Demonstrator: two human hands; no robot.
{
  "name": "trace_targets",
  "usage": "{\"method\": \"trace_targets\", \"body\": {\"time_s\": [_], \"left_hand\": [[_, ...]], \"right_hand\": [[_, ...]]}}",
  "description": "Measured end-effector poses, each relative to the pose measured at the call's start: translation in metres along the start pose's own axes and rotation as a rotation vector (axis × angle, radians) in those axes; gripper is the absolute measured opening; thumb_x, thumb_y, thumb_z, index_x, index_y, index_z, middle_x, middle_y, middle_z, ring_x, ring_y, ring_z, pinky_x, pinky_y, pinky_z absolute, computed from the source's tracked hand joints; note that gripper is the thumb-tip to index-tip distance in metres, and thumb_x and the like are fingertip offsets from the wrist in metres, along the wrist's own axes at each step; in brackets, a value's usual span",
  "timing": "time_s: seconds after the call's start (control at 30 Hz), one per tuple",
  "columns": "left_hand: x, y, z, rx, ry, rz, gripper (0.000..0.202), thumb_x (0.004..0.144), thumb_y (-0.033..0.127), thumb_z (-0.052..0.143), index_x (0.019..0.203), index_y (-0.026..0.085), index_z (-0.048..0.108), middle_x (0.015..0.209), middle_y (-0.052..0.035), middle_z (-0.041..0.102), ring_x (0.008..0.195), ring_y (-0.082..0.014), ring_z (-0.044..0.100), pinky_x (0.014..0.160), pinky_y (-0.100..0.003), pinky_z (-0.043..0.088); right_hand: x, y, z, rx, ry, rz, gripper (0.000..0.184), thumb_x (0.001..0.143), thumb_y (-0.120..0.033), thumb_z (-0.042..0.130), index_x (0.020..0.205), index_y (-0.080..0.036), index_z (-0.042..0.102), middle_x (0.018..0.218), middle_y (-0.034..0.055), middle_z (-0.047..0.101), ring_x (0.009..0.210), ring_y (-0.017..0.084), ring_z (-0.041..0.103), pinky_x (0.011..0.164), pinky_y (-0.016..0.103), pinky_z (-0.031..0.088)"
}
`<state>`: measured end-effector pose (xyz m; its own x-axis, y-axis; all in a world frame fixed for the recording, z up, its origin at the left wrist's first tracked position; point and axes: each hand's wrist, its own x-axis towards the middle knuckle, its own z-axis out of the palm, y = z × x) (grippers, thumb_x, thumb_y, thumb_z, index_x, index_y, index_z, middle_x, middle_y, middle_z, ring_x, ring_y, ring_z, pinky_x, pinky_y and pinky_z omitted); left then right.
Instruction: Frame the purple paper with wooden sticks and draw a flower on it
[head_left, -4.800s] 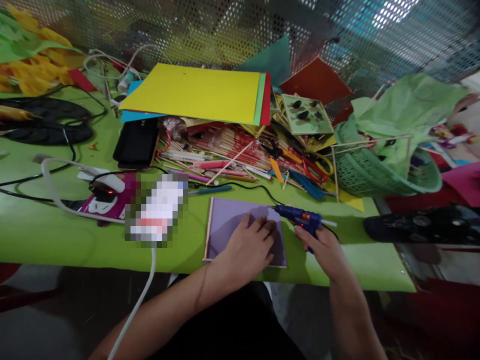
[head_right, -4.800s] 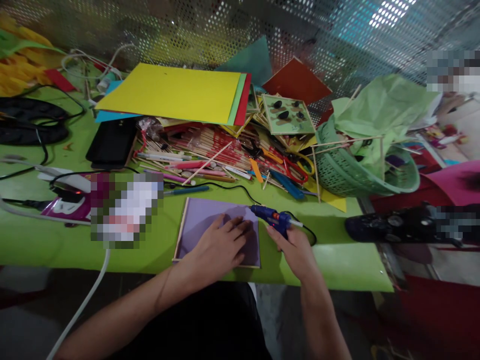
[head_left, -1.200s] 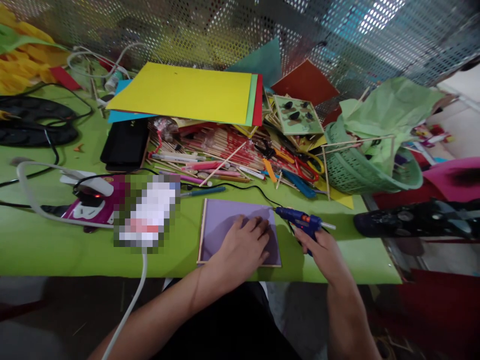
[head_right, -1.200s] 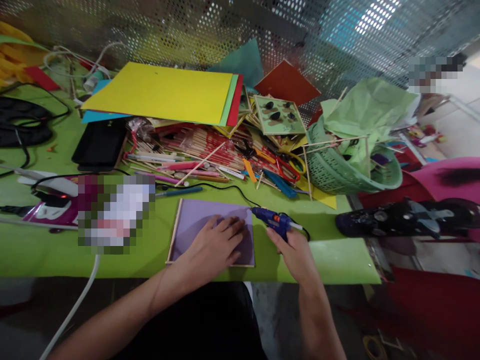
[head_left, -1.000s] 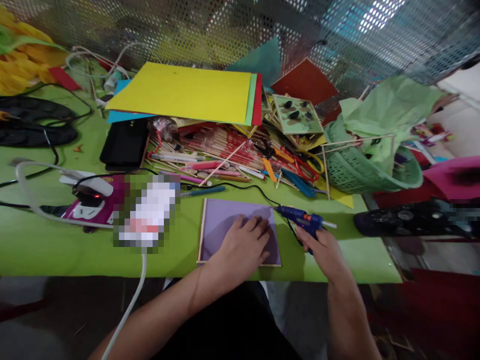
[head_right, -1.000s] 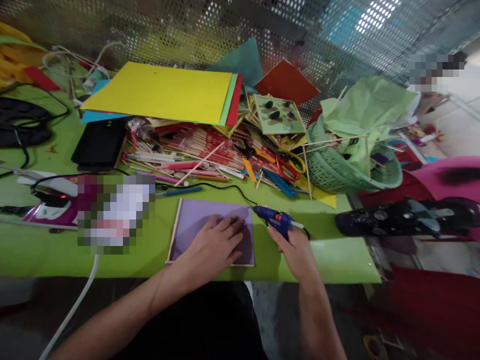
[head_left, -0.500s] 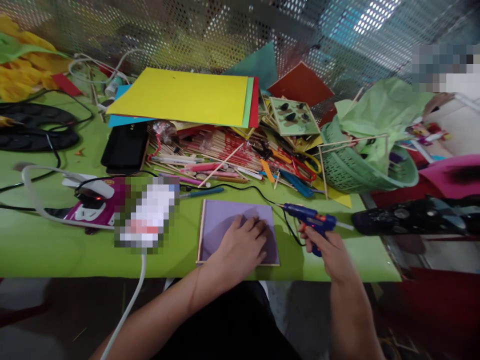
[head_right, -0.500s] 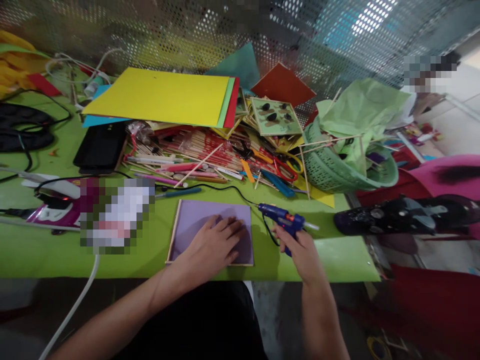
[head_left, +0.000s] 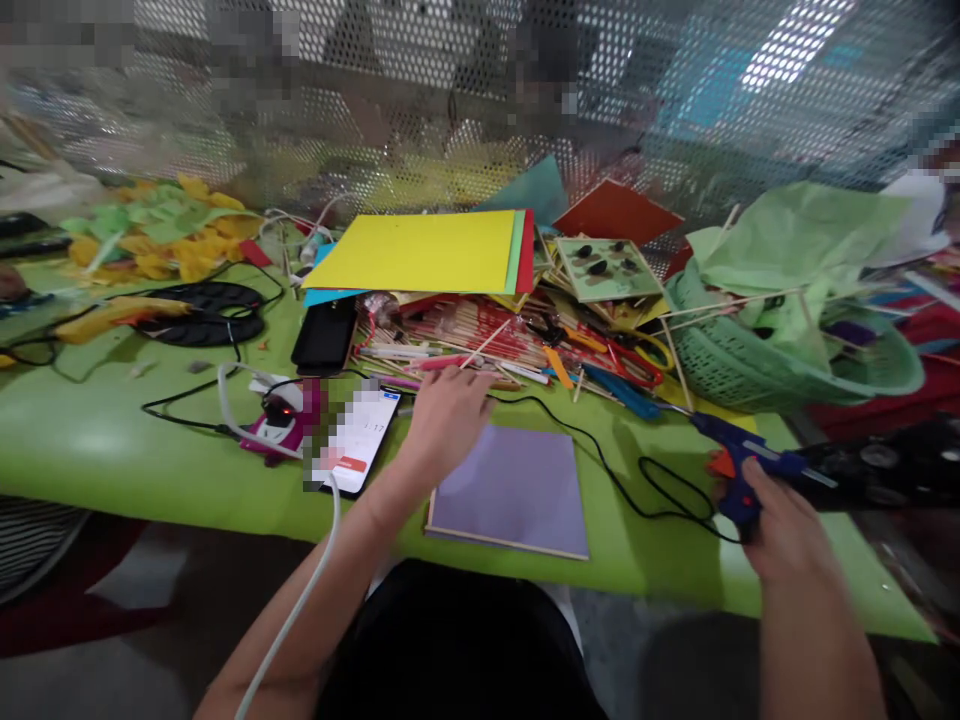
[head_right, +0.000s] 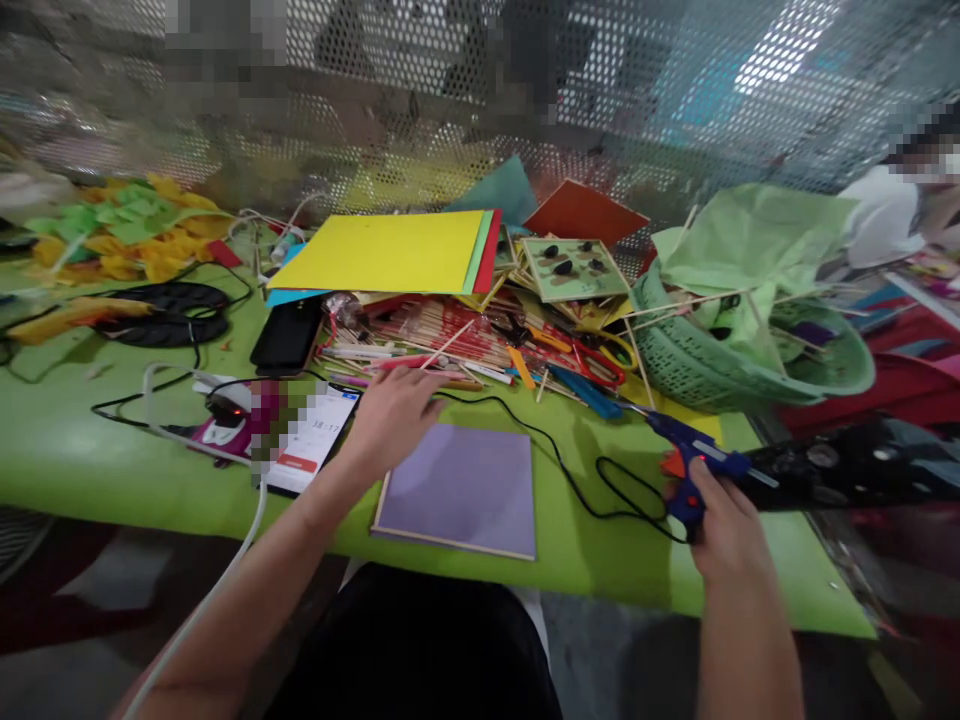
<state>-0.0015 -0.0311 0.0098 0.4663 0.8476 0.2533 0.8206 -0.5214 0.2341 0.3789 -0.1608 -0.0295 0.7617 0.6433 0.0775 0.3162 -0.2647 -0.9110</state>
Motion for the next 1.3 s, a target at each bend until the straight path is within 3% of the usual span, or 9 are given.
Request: {"method": "trace_targets", "body": {"time_s": [0.1,0.3,0.4,0.53,0.67,0.73,0.87,1.1,1.3], "left_hand": [[0.017,-0.020,0.005,0.095,0.008,-0.143,0.025,0.096,0.028,0.055,0.117,0.020,0.066,0.115,-0.0115,0.073,0.115,-0.0308,0.061,0.096,-0.045,0.044],[0.030,-0.032,0.023,0.145,0.006,-0.193,0.017,0.094,0.026,0.056,0.105,0.018,0.067,0.110,-0.0133,0.072,0.111,-0.0319,0.061,0.092,-0.044,0.045],[0.030,-0.033,0.027,0.152,0.016,-0.200,0.015,0.094,0.023,0.054,0.101,0.018,0.067,0.108,-0.0135,0.072,0.109,-0.0314,0.062,0.091,-0.043,0.044],[0.026,-0.034,0.024,0.134,0.056,-0.185,0.017,0.097,0.021,0.049,0.096,0.019,0.066,0.102,-0.0122,0.072,0.104,-0.0298,0.063,0.088,-0.042,0.044],[0.018,-0.026,0.016,0.087,0.122,-0.102,0.016,0.099,0.024,0.050,0.097,0.021,0.065,0.101,-0.0081,0.072,0.103,-0.0259,0.064,0.087,-0.038,0.043],[0.014,-0.018,0.013,0.056,0.146,-0.047,0.017,0.101,0.024,0.048,0.098,0.021,0.065,0.102,-0.0063,0.072,0.098,-0.0225,0.066,0.084,-0.035,0.043],[0.004,-0.003,0.012,0.005,0.175,0.045,0.019,0.103,0.026,0.046,0.102,0.021,0.065,0.104,-0.0049,0.071,0.089,-0.0176,0.067,0.074,-0.029,0.043],[-0.011,0.004,0.012,-0.088,0.257,0.196,0.020,0.104,0.025,0.047,0.099,0.022,0.066,0.099,-0.0026,0.071,0.094,-0.0163,0.067,0.082,-0.031,0.041],[-0.022,0.000,0.012,-0.109,0.217,0.183,0.020,0.103,0.025,0.050,0.095,0.023,0.068,0.092,-0.0007,0.071,0.088,-0.0163,0.066,0.083,-0.033,0.040]], "right_hand": [[0.005,0.008,-0.002,0.041,-0.018,0.187,0.044,0.057,-0.057,0.076,0.081,-0.021,0.067,0.081,0.0109,0.071,0.061,0.021,0.064,0.060,0.037,0.054],[0.015,0.024,-0.017,-0.194,-0.061,0.234,0.039,0.065,-0.055,0.074,0.082,-0.019,0.073,0.085,0.0117,0.075,0.086,0.033,0.070,0.071,0.039,0.052],[0.018,0.026,-0.028,-0.462,-0.142,0.169,0.042,0.073,-0.061,0.063,0.082,-0.022,0.073,0.084,0.0126,0.077,0.090,0.036,0.070,0.074,0.041,0.050],[0.012,0.014,-0.043,-0.690,-0.163,0.099,0.043,0.076,-0.070,0.055,0.075,-0.028,0.067,0.060,0.0095,0.068,0.063,0.034,0.065,0.064,0.046,0.045],[-0.010,-0.021,-0.041,-0.635,0.071,-0.328,0.025,0.083,-0.057,0.062,0.079,-0.032,0.064,0.081,0.0141,0.071,0.070,0.032,0.064,0.067,0.048,0.045],[-0.022,-0.044,-0.027,-0.577,0.108,-0.601,0.016,0.090,-0.045,0.061,0.091,-0.030,0.068,0.089,0.0141,0.071,0.079,0.030,0.065,0.075,0.045,0.049],[-0.043,-0.089,0.017,-0.381,-0.037,-0.927,0.016,0.097,-0.030,0.059,0.106,-0.026,0.072,0.100,0.0087,0.072,0.091,0.026,0.068,0.090,0.041,0.052],[-0.061,-0.125,0.102,-0.439,-0.411,-1.240,0.024,0.101,-0.018,0.052,0.116,-0.022,0.071,0.106,0.0095,0.069,0.100,0.024,0.065,0.092,0.036,0.051],[-0.066,-0.127,0.139,-0.542,-0.559,-1.331,0.018,0.101,-0.021,0.053,0.100,-0.021,0.072,0.097,0.0090,0.070,0.090,0.024,0.063,0.080,0.035,0.047]]}}
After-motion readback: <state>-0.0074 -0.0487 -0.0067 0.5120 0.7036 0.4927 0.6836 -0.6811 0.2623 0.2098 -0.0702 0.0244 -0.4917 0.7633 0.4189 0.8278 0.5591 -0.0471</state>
